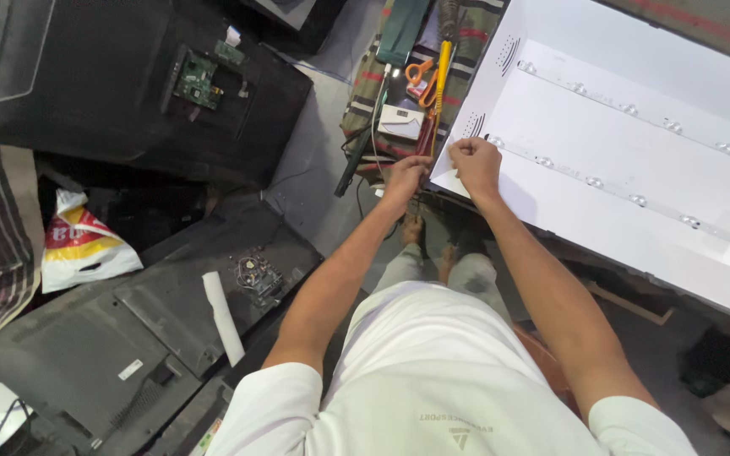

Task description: The person works on a disassembled TV backlight panel lying on a padded workbench, pressing and aligning LED light strips and the white diffuser sheet inside the frame. They run their fingers along the strip edges and panel border to seat the components, reposition the panel, and press along its edges.

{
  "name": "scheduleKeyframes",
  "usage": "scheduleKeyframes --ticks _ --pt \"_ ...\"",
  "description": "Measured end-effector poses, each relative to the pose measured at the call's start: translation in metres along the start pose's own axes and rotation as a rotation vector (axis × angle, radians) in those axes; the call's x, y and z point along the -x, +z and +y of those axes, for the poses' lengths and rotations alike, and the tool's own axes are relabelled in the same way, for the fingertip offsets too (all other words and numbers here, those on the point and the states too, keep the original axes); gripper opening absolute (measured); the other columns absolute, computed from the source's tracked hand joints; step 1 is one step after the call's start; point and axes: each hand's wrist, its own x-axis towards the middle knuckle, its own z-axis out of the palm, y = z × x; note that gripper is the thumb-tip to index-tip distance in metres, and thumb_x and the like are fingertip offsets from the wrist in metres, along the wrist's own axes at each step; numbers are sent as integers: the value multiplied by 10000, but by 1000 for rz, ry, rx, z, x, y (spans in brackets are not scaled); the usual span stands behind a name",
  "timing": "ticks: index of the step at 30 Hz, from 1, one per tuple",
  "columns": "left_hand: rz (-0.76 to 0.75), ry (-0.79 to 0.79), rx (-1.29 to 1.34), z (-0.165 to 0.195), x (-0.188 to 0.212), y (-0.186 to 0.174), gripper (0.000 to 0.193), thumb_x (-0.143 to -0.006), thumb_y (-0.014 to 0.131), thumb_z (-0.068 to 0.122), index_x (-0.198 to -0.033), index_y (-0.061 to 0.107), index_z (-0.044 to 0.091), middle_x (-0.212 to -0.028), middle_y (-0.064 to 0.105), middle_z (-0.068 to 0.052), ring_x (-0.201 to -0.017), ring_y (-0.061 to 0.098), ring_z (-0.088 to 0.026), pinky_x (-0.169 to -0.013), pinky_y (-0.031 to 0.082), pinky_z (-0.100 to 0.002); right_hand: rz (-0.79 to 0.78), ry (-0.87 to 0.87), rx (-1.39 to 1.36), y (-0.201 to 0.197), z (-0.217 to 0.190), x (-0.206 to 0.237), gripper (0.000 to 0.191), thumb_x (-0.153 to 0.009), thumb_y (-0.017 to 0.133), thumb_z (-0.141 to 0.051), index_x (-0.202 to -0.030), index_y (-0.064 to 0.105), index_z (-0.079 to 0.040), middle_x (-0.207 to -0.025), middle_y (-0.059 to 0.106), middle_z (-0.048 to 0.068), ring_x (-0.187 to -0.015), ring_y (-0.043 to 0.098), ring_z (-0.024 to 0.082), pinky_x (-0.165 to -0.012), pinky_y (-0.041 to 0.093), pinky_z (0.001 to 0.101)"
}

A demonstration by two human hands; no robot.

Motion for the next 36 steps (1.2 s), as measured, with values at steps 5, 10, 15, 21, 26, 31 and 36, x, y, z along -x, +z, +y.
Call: scheduleKeyframes --ticks 5,10,15,21,26,31,36 --pt "-16 202 -72 -2 -9 17 269 -1025 556 131 -1173 706 -36 -956 732 -19 -838 630 -73 -754 508 -248 120 -77 90 15 -8 1 181 -854 784 -168 -859 752 10 -715 738 73 -588 694 110 -566 568 274" --pt "-34 280 -63 -6 -7 17 299 -1069 560 209 -1152 708 -38 -894 697 9 -791 585 -57 -706 488 -244 123 -70 128 20 -14 5 169 -864 784 -156 -860 754 11 -690 733 76 -585 684 116 -566 548 280" --pt "37 327 -161 -6 -8 20 295 -1065 605 222 -1099 711 -51 -810 621 9 -735 518 -69 -653 450 -263 137 -79 128 24 -17 9 155 -845 780 -140 -860 745 11 -690 730 70 -581 685 115 -556 549 278" --pt "89 427 -259 -1 -4 21 284 -1012 637 206 -1098 715 -53 -854 678 -32 -757 583 -86 -691 488 -270 161 -95 178 27 -19 6 110 -856 743 -104 -846 757 4 -676 727 92 -587 695 129 -584 555 282" --pt "103 363 -265 1 -3 24 268 -984 674 184 -1105 712 -52 -864 691 -67 -755 596 -102 -689 504 -280 209 -252 232 32 -20 6 76 -821 727 -58 -846 741 12 -725 736 135 -663 731 189 -634 569 320" --pt "73 428 -295 -4 -6 20 255 -967 679 145 -1119 725 -54 -940 711 -72 -824 659 -105 -747 528 -283 219 -301 299 37 -21 9 80 -843 724 -46 -856 708 31 -750 723 181 -688 731 266 -651 566 359" --pt "54 364 -202 -2 -12 20 264 -965 698 149 -1127 710 -58 -917 729 -77 -802 640 -107 -728 528 -286 187 -273 222 32 -18 5 84 -867 715 -47 -864 711 36 -729 719 151 -650 715 205 -616 563 337"
